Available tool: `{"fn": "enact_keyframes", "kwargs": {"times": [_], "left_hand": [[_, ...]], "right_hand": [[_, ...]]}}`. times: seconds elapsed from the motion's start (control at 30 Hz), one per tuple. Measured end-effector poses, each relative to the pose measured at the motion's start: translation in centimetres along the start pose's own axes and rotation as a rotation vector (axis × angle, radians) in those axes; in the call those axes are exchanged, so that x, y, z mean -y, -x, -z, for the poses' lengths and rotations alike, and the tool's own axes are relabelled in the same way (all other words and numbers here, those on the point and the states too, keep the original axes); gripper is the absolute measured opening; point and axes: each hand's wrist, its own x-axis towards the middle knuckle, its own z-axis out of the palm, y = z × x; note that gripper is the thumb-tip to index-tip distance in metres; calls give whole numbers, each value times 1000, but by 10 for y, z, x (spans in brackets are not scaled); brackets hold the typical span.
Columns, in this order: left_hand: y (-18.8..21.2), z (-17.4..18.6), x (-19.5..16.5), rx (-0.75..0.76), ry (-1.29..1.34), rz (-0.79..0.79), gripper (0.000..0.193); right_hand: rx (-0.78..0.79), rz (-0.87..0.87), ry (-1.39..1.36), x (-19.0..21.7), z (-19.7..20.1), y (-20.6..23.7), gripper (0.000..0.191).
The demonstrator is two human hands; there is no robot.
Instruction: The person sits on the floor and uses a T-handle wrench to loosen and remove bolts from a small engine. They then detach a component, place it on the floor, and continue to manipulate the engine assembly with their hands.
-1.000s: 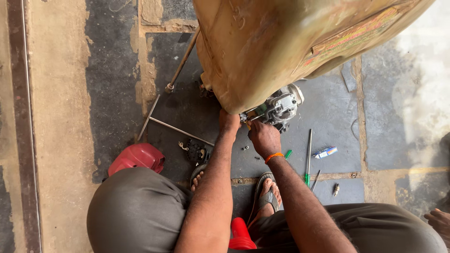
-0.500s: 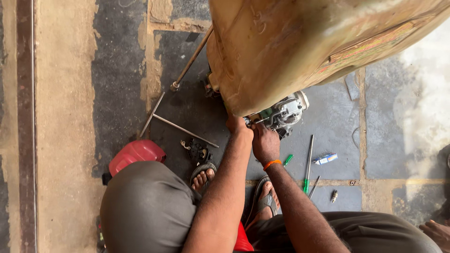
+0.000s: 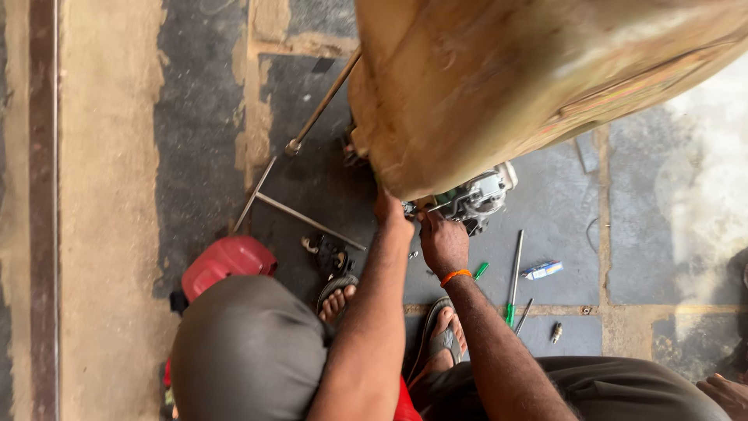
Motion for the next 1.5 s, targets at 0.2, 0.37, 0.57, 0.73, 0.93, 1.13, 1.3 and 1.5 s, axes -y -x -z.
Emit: {"fn": "enact_keyframes", "kwargs": {"times": [0.2,0.37,0.57,0.73,0.93,1.13,1.3,1.5], "left_hand": [[-1,-10,-10,-25,14,16,43],[1,-5,-11,2,22,23,41],[-4,1,-9,17,49,40,39],[-7,-6,-3,32,117,51,39],[-5,-6,-5,187,456,130,34],[0,-3,-7,187,496,185,25],[-15,-7,2,237,562,207,15],[-11,-1,2,239,484,220,17]], "right_hand": [[-122,203,-55,2,2,3,15],[24,5,-12,-5,3,0,18],[46,45,-50,-6,8,-8,18],[-137,78,-140,14,31,14,32],[381,-191,-106,10,111,30,33],[229,-326,-205,-20,254,67,53],[43,-444,-307,-50,360,163,53],[-231,-797,-840,-126,341,266,43]]}}
